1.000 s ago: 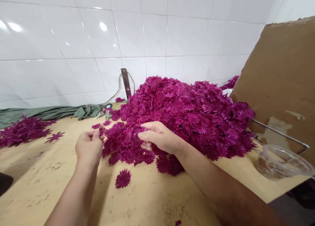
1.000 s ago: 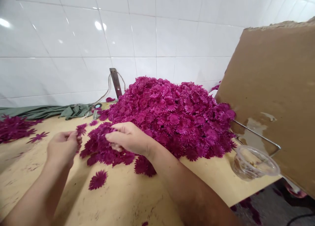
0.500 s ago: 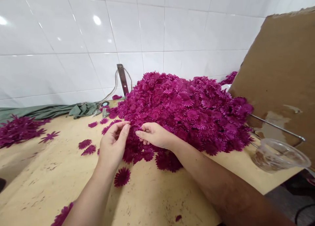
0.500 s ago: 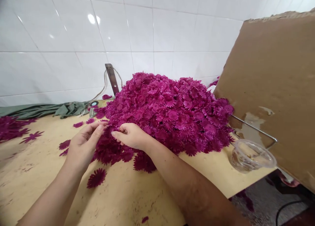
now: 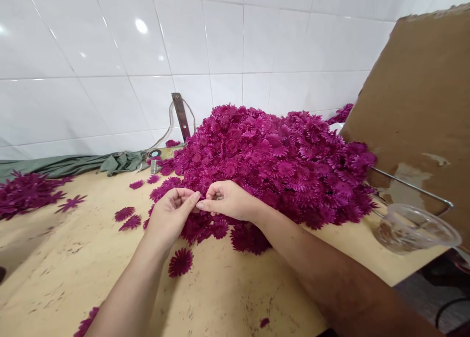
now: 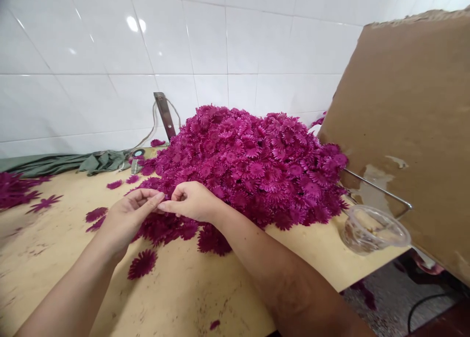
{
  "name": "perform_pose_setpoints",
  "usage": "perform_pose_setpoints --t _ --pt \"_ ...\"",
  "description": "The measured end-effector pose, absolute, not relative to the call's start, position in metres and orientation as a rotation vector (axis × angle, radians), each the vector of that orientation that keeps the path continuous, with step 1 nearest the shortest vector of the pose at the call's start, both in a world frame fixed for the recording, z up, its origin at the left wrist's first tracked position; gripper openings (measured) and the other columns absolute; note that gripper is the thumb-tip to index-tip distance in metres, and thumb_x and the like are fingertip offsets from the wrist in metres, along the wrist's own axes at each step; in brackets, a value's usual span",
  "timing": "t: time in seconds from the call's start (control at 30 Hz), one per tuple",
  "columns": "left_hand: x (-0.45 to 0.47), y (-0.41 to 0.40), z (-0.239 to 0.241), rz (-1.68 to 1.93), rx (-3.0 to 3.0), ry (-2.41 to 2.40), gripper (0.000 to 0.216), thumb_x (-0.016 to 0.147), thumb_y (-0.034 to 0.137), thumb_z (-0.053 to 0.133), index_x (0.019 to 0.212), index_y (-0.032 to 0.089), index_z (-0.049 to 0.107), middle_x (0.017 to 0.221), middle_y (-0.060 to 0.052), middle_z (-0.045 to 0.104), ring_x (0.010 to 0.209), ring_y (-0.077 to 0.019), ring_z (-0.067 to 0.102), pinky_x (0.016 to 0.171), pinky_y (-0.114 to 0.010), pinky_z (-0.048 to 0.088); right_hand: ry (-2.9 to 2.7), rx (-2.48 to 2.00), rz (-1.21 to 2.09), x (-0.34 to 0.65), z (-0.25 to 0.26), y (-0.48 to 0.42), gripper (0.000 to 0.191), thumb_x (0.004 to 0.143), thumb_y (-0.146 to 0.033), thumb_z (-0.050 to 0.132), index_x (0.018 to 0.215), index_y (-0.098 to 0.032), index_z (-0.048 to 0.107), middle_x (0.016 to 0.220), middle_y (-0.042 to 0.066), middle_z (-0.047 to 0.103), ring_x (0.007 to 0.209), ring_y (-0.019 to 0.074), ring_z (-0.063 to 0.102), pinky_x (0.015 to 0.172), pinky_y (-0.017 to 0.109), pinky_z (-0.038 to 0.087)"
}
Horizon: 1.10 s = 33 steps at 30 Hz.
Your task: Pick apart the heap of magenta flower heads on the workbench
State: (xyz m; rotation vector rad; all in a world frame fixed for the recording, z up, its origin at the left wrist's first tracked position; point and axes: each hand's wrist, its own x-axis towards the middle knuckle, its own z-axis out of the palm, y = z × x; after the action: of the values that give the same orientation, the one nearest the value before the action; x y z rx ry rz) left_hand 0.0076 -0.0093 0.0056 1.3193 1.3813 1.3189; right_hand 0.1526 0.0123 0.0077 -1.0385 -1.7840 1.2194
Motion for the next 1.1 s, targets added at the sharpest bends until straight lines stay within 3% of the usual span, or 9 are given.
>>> perform_pose_setpoints --t 0.1,0.3,0.5,0.73,0.9,1.0,1.1 --pt "0.007 -0.008 0.01 1.324 1.252 1.308 0.046 0.04 0.045 0.076 0.071 0.016 0.058 0.06 0.001 0.06 0.058 -0.0117 0.055 0.058 -0.025 0.045 -1.717 -1.0 1.356 0.152 0.009 0.013 0.026 0.067 -0.025 0.069 0.059 -0.015 0.046 0.05 -0.005 0.052 0.047 0.0054 0.047 0.049 0.019 0.038" --pt "0.008 -0.013 0.015 1.338 1.299 1.233 0.041 0.045 0.04 0.074 0.075 0.017 0.059 0.059 0.002 0.058 0.059 -0.0119 0.054 0.06 -0.025 0.045 -1.642 -0.971 1.508 0.148 0.012 0.011 0.025 0.085 -0.019 0.05 0.06 -0.014 0.046 0.051 -0.004 0.052 0.045 0.0043 0.052 0.048 0.016 0.044" --pt "0.007 -0.015 0.014 1.375 1.28 1.208 0.036 0.049 0.036 0.073 0.076 0.017 0.06 0.063 0.002 0.058 0.063 -0.0111 0.052 0.06 -0.023 0.042 -1.557 -0.977 1.558 0.145 0.013 0.01 0.025 0.088 -0.016 0.042 0.064 -0.015 0.044 0.05 -0.006 0.048 0.043 0.005 0.054 0.043 0.015 0.045" --pt "0.005 -0.018 0.023 1.461 1.08 1.059 0.048 0.037 0.03 0.08 0.079 0.018 0.06 0.064 0.003 0.056 0.064 -0.0095 0.051 0.059 -0.019 0.041 -1.536 -0.972 1.574 0.147 0.022 0.009 0.028 0.089 -0.01 0.037 0.062 -0.013 0.043 0.049 -0.005 0.053 0.037 0.0019 0.05 0.04 0.012 0.043" --pt "0.006 -0.017 0.02 1.458 1.319 1.156 0.038 0.049 0.034 0.074 0.079 0.018 0.058 0.071 0.001 0.059 0.07 -0.0115 0.053 0.066 -0.022 0.043 -1.637 -0.975 1.655 0.15 0.019 0.008 0.019 0.084 -0.012 0.049 0.066 -0.015 0.044 0.047 -0.004 0.054 0.042 0.0053 0.055 0.045 0.015 0.047" --pt "0.006 -0.016 0.018 1.456 1.447 1.208 0.033 0.054 0.039 0.07 0.077 0.018 0.056 0.073 0.0 0.058 0.072 -0.0131 0.053 0.067 -0.024 0.043 -1.629 -0.995 1.717 0.148 0.015 0.01 0.018 0.085 -0.015 0.046 0.067 -0.015 0.045 0.054 -0.003 0.056 0.042 0.0052 0.054 0.045 0.017 0.047" --pt "0.004 -0.017 0.017 1.436 1.528 1.299 0.032 0.058 0.043 0.066 0.075 0.019 0.055 0.072 0.0 0.055 0.069 -0.0138 0.052 0.064 -0.025 0.043 -1.677 -1.055 1.469 0.146 0.01 0.012 0.018 0.084 -0.015 0.046 0.065 -0.016 0.044 0.052 -0.004 0.052 0.044 0.0057 0.052 0.047 0.018 0.045"
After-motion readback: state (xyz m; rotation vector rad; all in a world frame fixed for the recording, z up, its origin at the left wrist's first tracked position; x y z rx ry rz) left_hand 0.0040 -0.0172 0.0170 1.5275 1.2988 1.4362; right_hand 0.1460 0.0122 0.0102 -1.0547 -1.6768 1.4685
